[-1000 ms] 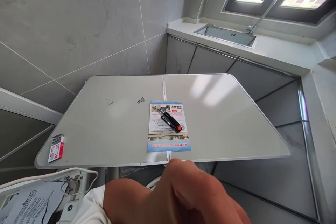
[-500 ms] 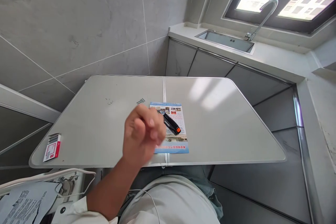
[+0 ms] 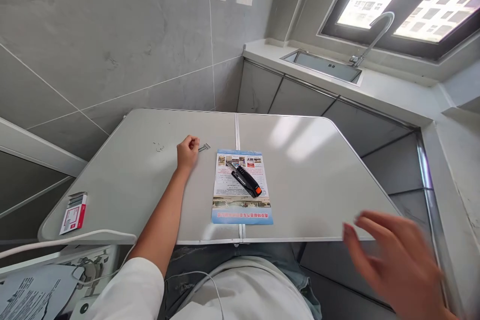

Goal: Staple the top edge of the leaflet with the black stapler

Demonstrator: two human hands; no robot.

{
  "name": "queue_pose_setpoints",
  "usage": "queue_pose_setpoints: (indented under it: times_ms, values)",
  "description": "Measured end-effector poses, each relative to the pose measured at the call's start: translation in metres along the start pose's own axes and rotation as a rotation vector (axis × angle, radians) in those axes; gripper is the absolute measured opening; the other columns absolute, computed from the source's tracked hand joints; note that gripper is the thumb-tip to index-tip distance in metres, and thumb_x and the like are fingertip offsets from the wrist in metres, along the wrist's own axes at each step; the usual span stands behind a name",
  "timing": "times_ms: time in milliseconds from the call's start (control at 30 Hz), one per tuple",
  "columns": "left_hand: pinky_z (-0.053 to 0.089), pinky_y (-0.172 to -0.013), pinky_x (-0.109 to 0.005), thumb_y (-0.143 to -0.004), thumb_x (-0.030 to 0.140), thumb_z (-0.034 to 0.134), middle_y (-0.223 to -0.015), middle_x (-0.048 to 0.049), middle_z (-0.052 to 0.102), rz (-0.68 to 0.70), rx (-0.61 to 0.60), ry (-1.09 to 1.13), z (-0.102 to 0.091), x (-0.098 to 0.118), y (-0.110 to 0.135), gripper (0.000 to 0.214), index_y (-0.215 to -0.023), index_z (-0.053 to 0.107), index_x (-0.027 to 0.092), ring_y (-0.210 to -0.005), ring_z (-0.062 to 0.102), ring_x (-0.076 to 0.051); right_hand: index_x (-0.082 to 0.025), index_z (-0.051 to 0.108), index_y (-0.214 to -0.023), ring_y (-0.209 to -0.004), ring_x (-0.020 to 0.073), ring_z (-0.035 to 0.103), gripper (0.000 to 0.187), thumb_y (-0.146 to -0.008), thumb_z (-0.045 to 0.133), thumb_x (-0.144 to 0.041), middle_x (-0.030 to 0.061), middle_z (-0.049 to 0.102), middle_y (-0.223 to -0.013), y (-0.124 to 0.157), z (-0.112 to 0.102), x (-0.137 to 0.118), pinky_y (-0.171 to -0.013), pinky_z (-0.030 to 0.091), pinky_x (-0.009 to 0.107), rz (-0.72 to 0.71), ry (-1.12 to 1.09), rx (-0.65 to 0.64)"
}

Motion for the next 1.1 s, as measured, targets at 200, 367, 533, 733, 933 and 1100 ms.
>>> queue_pose_setpoints:
  times_ms: [200, 367, 533, 733, 933, 1100]
  values:
    - [0.04, -0.064, -0.029, -0.1, 0.039, 0.056, -0.065, 0.0006, 0.059, 0.076, -0.113, -0.223, 0.006, -0.017, 0.013, 0.027, -0.082, 0.067, 0.021, -0.061, 0.052, -0.015, -0.024, 0.063, -0.108, -0.089, 0.0244, 0.064, 0.009, -0.101, 0.063, -0.019, 0.0072, 0.067, -0.097, -0.049, 0.151, 0.004, -0.074, 0.054, 0.038, -0.043, -0.398, -0.245]
    - [0.038, -0.065, -0.029, -0.1, 0.04, 0.055, -0.066, -0.0005, 0.06, 0.065, -0.175, -0.285, 0.01, -0.019, 0.013, 0.028, -0.084, 0.069, 0.022, -0.063, 0.054, -0.017, -0.025, 0.062, -0.096, -0.087, 0.0246, 0.062, 0.01, -0.104, 0.058, -0.031, 0.0065, 0.067, -0.09, -0.072, 0.222, 0.03, -0.075, 0.052, 0.04, 0.042, -0.511, -0.195]
    - [0.038, -0.065, -0.03, -0.101, 0.039, 0.054, -0.067, -0.0007, 0.062, 0.055, -0.212, -0.335, 0.012, -0.018, 0.014, 0.027, -0.086, 0.07, 0.023, -0.065, 0.055, -0.017, -0.025, 0.061, -0.092, -0.079, 0.0217, 0.058, 0.02, -0.103, 0.058, -0.041, 0.0032, 0.064, -0.082, -0.089, 0.248, 0.047, -0.072, 0.049, 0.038, 0.173, -0.594, -0.133]
    - [0.043, -0.072, -0.032, -0.103, 0.033, 0.052, -0.077, -0.0039, 0.067, 0.087, -0.173, -0.373, 0.011, -0.021, 0.01, 0.026, -0.086, 0.068, 0.022, -0.075, 0.058, -0.02, -0.022, 0.065, -0.121, -0.092, 0.0239, 0.06, 0.039, -0.105, 0.053, -0.056, 0.0102, 0.063, -0.108, -0.067, 0.257, 0.038, -0.081, 0.053, 0.04, -0.007, -0.824, -0.39]
    - [0.047, -0.086, -0.038, -0.105, 0.028, 0.05, -0.089, -0.0075, 0.067, 0.188, -0.186, -0.435, 0.014, -0.017, 0.012, 0.025, -0.089, 0.068, 0.021, -0.087, 0.057, -0.024, -0.026, 0.048, -0.155, -0.109, 0.0291, 0.063, 0.074, -0.096, 0.063, -0.069, 0.0132, 0.059, -0.126, -0.054, 0.247, 0.02, -0.094, 0.056, 0.044, -0.086, -0.75, -0.706]
    - [0.047, -0.093, -0.039, -0.105, 0.026, 0.05, -0.09, -0.0071, 0.067, 0.269, -0.244, -0.414, 0.02, -0.007, 0.019, 0.024, -0.092, 0.068, 0.021, -0.091, 0.058, -0.023, -0.027, 0.026, -0.169, -0.112, 0.0326, 0.068, 0.089, -0.093, 0.07, -0.037, 0.0156, 0.062, -0.14, -0.05, 0.247, 0.01, -0.09, 0.058, 0.044, -0.078, -0.589, -0.784]
Point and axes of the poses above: each hand's wrist, its own y-axis away from the middle knuckle, its own z-axis out of the palm, x = y × z, the point moved 1 cm from there along -y, towards the middle knuckle
